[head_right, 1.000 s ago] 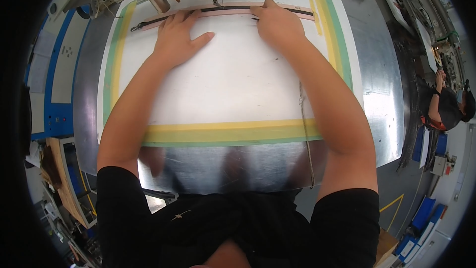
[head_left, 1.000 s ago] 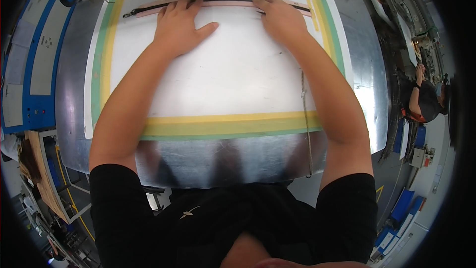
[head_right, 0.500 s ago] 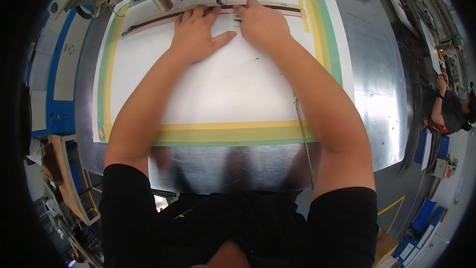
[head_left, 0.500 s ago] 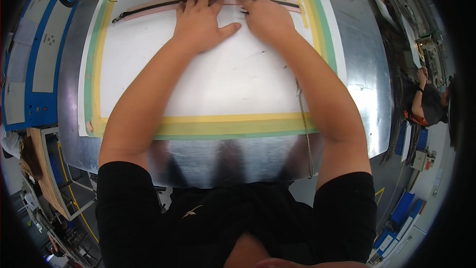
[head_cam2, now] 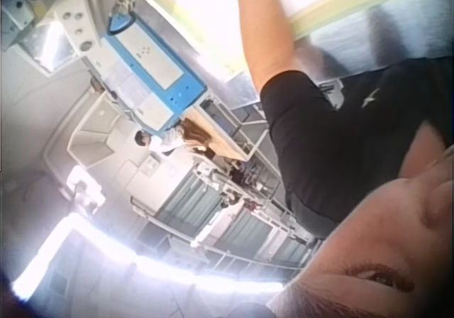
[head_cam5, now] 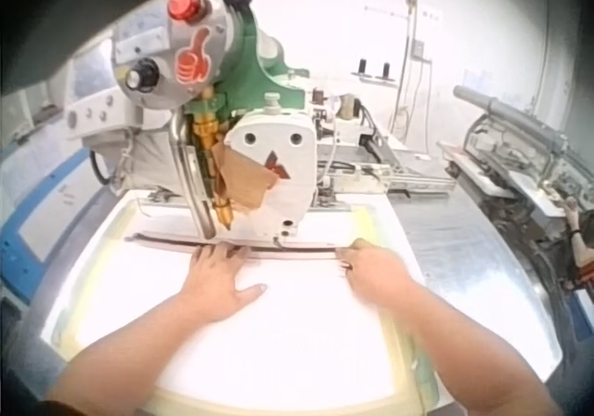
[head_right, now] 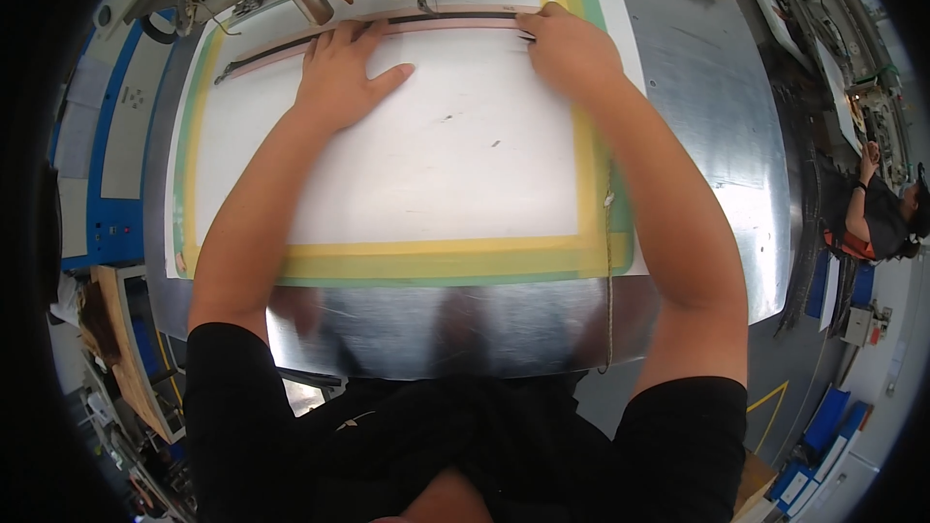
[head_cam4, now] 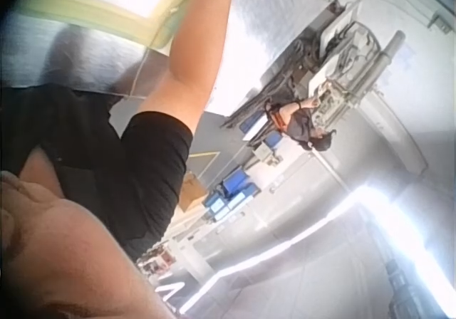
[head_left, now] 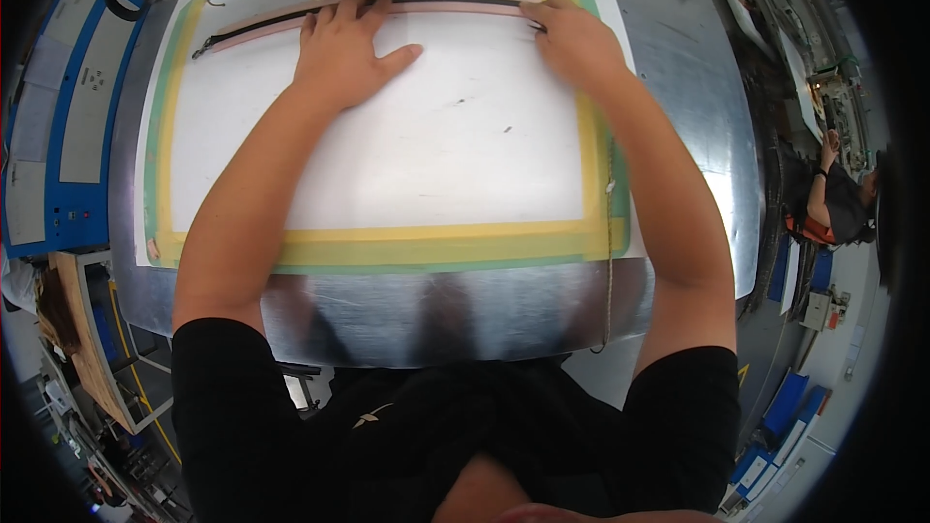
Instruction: Sewing a zipper onto a piece of fabric using an industrial sewing machine.
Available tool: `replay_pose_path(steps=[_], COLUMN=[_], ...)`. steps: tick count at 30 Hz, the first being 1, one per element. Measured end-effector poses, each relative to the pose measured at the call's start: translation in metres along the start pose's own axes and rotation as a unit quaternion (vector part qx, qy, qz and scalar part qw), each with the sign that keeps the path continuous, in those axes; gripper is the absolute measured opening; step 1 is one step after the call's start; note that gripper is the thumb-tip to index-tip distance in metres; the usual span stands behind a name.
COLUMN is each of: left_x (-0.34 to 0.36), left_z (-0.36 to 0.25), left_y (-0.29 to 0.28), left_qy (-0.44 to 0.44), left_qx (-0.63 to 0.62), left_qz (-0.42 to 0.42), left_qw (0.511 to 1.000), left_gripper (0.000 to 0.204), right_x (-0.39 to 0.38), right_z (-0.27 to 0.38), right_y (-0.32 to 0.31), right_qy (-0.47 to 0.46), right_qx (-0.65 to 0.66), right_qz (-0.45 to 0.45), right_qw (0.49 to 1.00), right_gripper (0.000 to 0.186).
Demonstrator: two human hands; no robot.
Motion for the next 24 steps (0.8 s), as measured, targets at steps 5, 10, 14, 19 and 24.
replay_pose_path(steps=[5, 10, 14, 19, 24], left_x=[0.0, 0.007, 0.013, 0.019, 0.022], left_z=[-0.001, -0.029, -0.044, -0.063, -0.081], left_y=[0.0, 0.007, 0.009, 0.004, 0.008], left_qy=[0.0, 0.027, 0.035, 0.03, 0.029], left_qx=[-0.001, -0.027, -0.045, -0.049, -0.036], left_qz=[0.015, -0.001, 0.014, 0.046, 0.031], left_qw=[1.0, 0.999, 0.998, 0.997, 0.998], left_gripper=[0.075, 0.078, 0.081, 0.082, 0.081], right_x=[0.004, 0.005, 0.007, 0.004, 0.004], right_z=[0.015, 0.02, 0.024, 0.025, 0.01], right_y=[0.006, 0.011, 0.014, 0.007, 0.013], right_qy=[-0.014, -0.022, -0.023, -0.024, -0.052], right_qx=[-0.002, 0.006, 0.014, 0.027, 0.06], right_qz=[-0.001, -0.008, -0.006, -0.002, -0.045], right_qw=[1.0, 1.0, 1.0, 0.999, 0.996], right_gripper=[0.041, 0.042, 0.042, 0.041, 0.038])
Point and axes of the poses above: each hand's wrist, its own x-axis towards the middle knuckle, its own y-axis out of the palm, z = x × y, the point moved 4 cm from there along x, towards the middle knuckle, and after that the axes turned 1 degree about -y, right-handed, at the moved point
